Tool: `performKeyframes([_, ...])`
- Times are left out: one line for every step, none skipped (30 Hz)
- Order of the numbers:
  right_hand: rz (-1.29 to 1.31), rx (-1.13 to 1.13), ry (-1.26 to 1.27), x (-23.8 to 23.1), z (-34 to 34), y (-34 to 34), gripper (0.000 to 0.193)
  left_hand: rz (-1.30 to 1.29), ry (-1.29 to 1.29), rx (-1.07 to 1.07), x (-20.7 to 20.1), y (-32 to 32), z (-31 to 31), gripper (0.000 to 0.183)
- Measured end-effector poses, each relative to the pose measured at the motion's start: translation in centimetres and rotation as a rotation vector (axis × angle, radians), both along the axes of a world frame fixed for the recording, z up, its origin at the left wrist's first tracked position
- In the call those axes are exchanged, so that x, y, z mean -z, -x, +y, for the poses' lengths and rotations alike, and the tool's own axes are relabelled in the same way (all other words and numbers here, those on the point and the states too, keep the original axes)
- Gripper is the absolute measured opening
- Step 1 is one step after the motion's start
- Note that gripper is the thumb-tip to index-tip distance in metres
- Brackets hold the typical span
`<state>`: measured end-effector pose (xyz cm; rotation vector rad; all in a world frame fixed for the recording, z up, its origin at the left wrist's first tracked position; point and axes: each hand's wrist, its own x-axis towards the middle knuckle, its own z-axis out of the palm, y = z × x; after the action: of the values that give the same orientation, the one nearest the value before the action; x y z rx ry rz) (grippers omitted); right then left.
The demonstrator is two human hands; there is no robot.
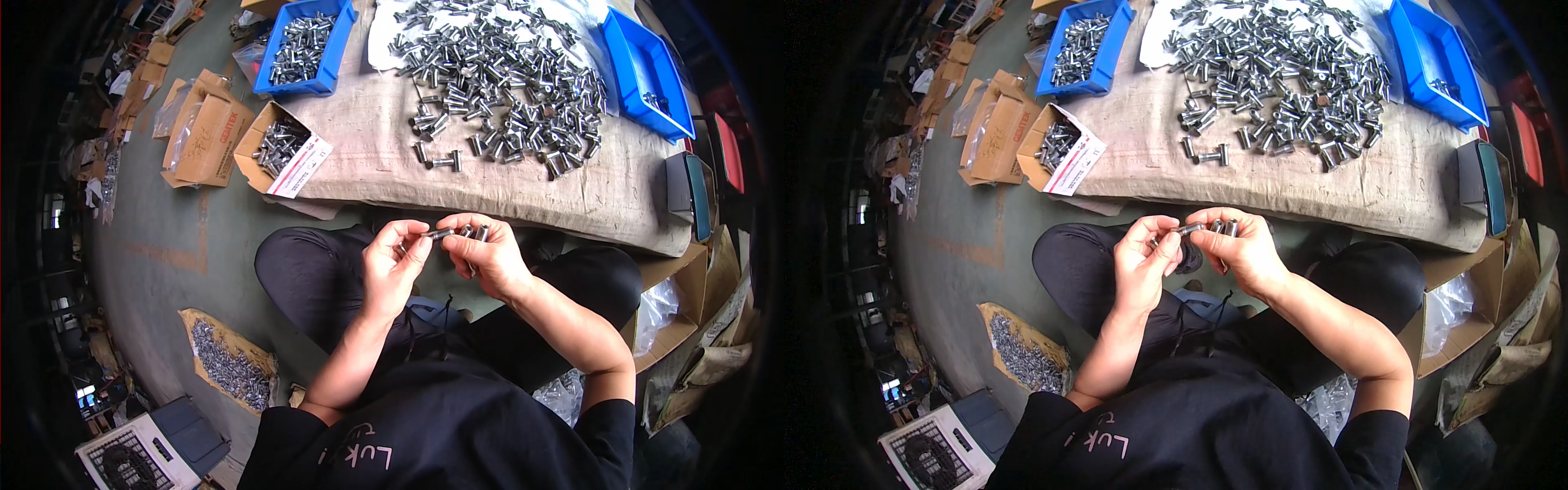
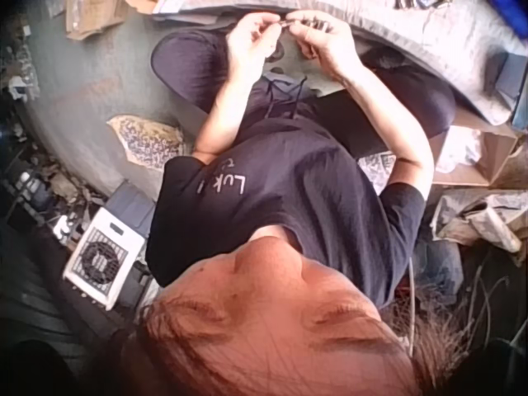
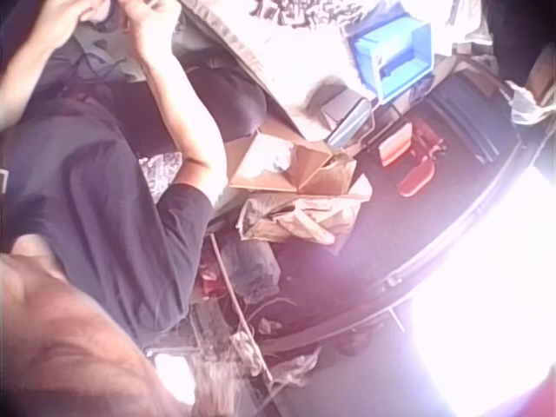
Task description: The person assembles metal sleeves onto metal bolts by hand, then sorts the assembled components into plastic bins.
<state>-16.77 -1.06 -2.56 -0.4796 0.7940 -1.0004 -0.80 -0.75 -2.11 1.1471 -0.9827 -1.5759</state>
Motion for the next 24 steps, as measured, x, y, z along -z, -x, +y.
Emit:
performKeyframes([-0.018, 0.002, -0.029, 0.0, -0.1, 0.0, 0.020, 0.000, 0.000, 0.000, -0.1, 0.1, 0.0, 0.019])
performKeyframes([-0.018, 0.002, -0.030, 0.0, -0.1, 0.0, 0.020, -0.057, 0.057, -0.008, -0.2, 0.3, 0.0, 0.017])
performKeyframes([-0.036, -0.005, -0.059, -0.1, -0.2, 0.0, 0.019, -0.114, 0.115, -0.015, -0.4, 0.5, 0.0, 0.016])
performKeyframes([-0.054, -0.012, -0.089, -0.1, -0.3, 0.0, 0.018, -0.114, 0.115, -0.015, -0.4, 0.6, 0.1, 0.016])
performKeyframes([-0.054, -0.012, -0.089, 0.0, -0.3, 0.1, 0.018, -0.137, 0.160, -0.015, -0.4, 0.7, 0.1, 0.018])
performKeyframes([-0.096, -0.023, -0.097, 0.3, -0.3, 0.2, 0.019, -0.160, 0.205, -0.016, -0.4, 0.7, 0.1, 0.020])
performKeyframes([-0.138, -0.035, -0.105, 0.5, -0.3, 0.3, 0.020, -0.160, 0.205, -0.015, -0.7, 0.8, 0.2, 0.020])
performKeyframes([-0.138, -0.035, -0.104, 0.6, -0.4, 0.3, 0.020, -0.057, 0.152, -0.043, -1.0, 1.0, 0.2, 0.022])
performKeyframes([-0.187, -0.016, -0.143, 0.6, -0.4, 0.4, 0.021, 0.047, 0.097, -0.069, -1.1, 1.1, 0.2, 0.025])
performKeyframes([-0.237, 0.003, -0.182, 0.5, -0.6, 0.4, 0.024, 0.119, 0.032, -0.016, -0.7, 0.3, 0.1, 0.023])
performKeyframes([-0.242, 0.021, -0.221, 0.0, -0.7, 0.4, 0.027, 0.208, 0.000, -0.040, -0.7, 0.4, 0.0, 0.024])
performKeyframes([-0.242, 0.021, -0.221, -0.1, -0.7, 0.4, 0.027, 0.295, -0.030, -0.066, -0.7, 0.5, -0.2, 0.025])
performKeyframes([-0.252, -0.003, -0.212, -0.2, -0.7, 0.4, 0.026, 0.295, -0.029, -0.066, -0.8, 0.5, -0.3, 0.025])
performKeyframes([-0.261, -0.026, -0.204, -0.2, -0.7, 0.5, 0.025, 0.329, -0.016, -0.070, -0.8, 0.6, -0.3, 0.026])
performKeyframes([-0.245, -0.082, -0.188, 0.1, -0.7, 0.4, 0.027, 0.363, -0.003, -0.075, -0.8, 0.6, -0.3, 0.027])
performKeyframes([-0.245, -0.082, -0.188, 0.1, -0.6, 0.4, 0.027, 0.362, -0.003, -0.075, -1.0, 0.8, -0.3, 0.027])
performKeyframes([-0.167, -0.153, -0.188, -0.2, -0.5, 0.5, 0.024, 0.291, 0.013, -0.105, -1.3, 1.1, -0.3, 0.029])
performKeyframes([-0.089, -0.224, -0.188, -0.5, -0.4, 0.4, 0.021, 0.220, 0.029, -0.137, -1.5, 1.3, -0.2, 0.032])
performKeyframes([-0.073, -0.241, -0.175, -0.4, -0.2, 0.3, 0.021, 0.220, 0.030, -0.137, -1.4, 1.5, -0.2, 0.032])
performKeyframes([-0.066, -0.239, -0.143, -0.4, -0.1, 0.1, 0.023, 0.144, 0.116, -0.122, -1.1, 1.6, -0.1, 0.033])
performKeyframes([-0.062, -0.228, -0.155, -0.8, 0.0, -0.2, 0.022, 0.068, 0.202, -0.107, -0.7, 1.9, 0.0, 0.035])
performKeyframes([-0.058, -0.217, -0.166, -1.0, 0.0, -0.3, 0.022, 0.016, 0.272, -0.112, -0.4, 2.2, 0.0, 0.031])
performKeyframes([-0.058, -0.216, -0.167, -0.8, 0.0, -0.3, 0.022, -0.060, 0.296, -0.095, -0.3, 2.4, 0.2, 0.030])
performKeyframes([-0.065, -0.182, -0.156, -0.5, 0.0, -0.3, 0.021, -0.136, 0.320, -0.077, -0.4, 2.6, 0.4, 0.030])
